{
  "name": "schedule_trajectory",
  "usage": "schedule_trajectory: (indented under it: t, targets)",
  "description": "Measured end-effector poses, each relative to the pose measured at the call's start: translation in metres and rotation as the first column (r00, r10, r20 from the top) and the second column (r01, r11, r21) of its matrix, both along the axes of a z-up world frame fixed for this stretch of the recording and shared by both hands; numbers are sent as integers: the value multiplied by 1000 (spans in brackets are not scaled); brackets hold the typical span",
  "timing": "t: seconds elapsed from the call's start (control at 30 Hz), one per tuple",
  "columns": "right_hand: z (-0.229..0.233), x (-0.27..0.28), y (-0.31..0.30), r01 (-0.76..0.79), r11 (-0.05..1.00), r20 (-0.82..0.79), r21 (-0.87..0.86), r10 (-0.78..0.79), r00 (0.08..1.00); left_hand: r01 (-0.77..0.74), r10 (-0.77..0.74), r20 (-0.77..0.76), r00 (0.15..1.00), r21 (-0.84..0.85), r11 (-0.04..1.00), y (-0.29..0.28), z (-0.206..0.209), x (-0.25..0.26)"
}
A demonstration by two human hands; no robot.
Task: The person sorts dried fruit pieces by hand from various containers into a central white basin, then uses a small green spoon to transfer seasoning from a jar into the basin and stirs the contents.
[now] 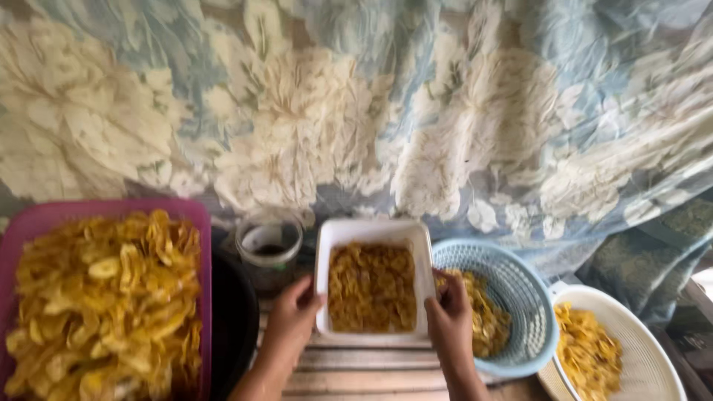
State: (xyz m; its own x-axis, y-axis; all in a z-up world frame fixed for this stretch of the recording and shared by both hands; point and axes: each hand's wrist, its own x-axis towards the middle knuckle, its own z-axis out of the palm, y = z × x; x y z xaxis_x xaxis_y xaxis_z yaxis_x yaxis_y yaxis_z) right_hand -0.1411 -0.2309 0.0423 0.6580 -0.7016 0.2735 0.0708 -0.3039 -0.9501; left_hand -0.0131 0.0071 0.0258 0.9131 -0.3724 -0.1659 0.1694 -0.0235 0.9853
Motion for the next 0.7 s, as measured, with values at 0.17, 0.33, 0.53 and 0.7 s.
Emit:
schedule_trajectory:
  t: [0.17, 0.33, 0.53, 0.7]
  targets:
    - [39, 14, -9, 1, 962, -172, 272, 48, 984, 2, 32, 136, 990, -244, 970, -6, 45, 5]
    - [54, -9, -34, -19, 968, -11, 251, 23, 1000, 65, -32, 463, 886, -55, 996, -23, 93, -27]
    - [102, -69, -104, 100, 982, 82, 158, -114, 990, 166, -86, 528, 845, -106, 980, -94, 110, -55]
    - [124, -97, -149, 324, 909, 106, -262, -306, 946, 132, -110, 527, 843, -4, 991, -165, 59, -41]
